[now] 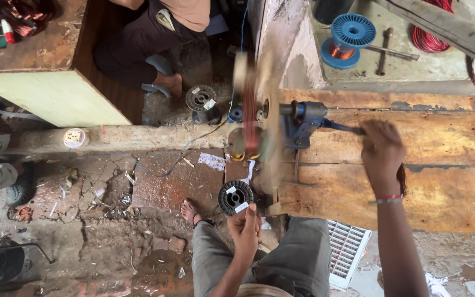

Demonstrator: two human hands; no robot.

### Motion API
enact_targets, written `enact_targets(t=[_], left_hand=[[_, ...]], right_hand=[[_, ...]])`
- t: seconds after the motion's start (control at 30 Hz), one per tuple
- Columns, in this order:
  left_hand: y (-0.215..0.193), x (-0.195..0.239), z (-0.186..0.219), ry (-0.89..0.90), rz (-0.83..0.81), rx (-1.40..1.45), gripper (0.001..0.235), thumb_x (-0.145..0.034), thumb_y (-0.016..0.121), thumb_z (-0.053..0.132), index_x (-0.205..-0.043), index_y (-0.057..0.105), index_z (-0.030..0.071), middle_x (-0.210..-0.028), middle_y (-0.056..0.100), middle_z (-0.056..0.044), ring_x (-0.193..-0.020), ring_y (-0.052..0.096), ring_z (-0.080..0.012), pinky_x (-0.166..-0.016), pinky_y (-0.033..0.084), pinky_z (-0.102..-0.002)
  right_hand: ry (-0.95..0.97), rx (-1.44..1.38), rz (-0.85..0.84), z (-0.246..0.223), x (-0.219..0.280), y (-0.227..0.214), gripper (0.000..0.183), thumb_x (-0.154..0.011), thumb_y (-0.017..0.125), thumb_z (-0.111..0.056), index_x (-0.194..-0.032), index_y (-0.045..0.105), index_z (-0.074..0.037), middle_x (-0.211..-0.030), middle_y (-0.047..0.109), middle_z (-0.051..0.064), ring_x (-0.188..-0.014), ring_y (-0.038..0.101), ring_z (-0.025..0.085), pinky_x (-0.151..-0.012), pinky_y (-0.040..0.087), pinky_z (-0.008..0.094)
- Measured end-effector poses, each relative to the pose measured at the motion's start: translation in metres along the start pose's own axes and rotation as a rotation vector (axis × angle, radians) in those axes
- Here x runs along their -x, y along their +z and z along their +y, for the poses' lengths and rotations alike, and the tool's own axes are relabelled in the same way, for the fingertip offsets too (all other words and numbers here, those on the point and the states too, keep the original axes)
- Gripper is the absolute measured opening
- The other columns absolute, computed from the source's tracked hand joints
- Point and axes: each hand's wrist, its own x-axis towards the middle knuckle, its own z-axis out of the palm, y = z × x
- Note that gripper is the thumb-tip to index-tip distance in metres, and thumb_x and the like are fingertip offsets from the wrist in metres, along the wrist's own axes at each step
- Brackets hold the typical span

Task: The person winds copper wire into a coil using a manual winding machine, removes the finished coil from the spindle, and then prepares the machine for the next coil.

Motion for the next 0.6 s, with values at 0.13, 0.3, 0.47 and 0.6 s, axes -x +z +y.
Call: enact_targets(t=[0.13,0.3,0.47,0.6], left_hand=[[-0.001,-0.009,-0.007,-0.044,0.036,-0.011,0.059,-0.106,0.059,0.026,-0.053,0.044,0.005,-0.047,0.043,-0.001,-0.042,0.041,-0.0072,-0.038,0.029,-0.026],[-0.001,-0.021,-0.015,-0.065,0.054,-0.054,0.055,-0.104,0.059,0.026,-0.055,0.048,0.005,-0.048,0.047,0.000,-0.041,0.039,-0.0061,-0.038,0.028,-0.026],[0.002,-0.026,-0.017,-0.030,0.039,-0.071,0.057,-0.106,0.060,0.025,-0.054,0.046,0.007,-0.047,0.044,0.002,-0.040,0.037,-0.0053,-0.039,0.026,-0.026],[0.004,-0.013,-0.012,-0.067,0.040,-0.067,0.053,-0.106,0.059,0.023,-0.057,0.044,0.009,-0.048,0.042,0.003,-0.040,0.036,-0.0049,-0.039,0.027,-0.027]], right_hand=[[0.017,-0.061,-0.013,0.028,-0.054,0.028,0.035,-0.084,0.066,0.010,-0.114,0.076,-0.006,-0.115,0.076,0.011,-0.108,0.074,0.031,-0.092,0.059,0.038],[-0.002,-0.005,-0.075,0.065,-0.082,0.095,0.031,-0.082,0.074,0.003,-0.110,0.077,-0.008,-0.109,0.076,0.011,-0.098,0.072,0.033,-0.082,0.057,0.041],[0.116,0.065,-0.166,0.092,-0.054,0.174,0.008,-0.090,0.082,-0.015,-0.098,0.080,-0.016,-0.092,0.075,0.011,-0.077,0.071,0.033,-0.065,0.055,0.043],[0.159,0.056,-0.187,0.098,0.019,0.201,0.023,-0.075,0.073,-0.008,-0.097,0.080,-0.015,-0.089,0.075,0.013,-0.071,0.071,0.035,-0.059,0.055,0.042]])
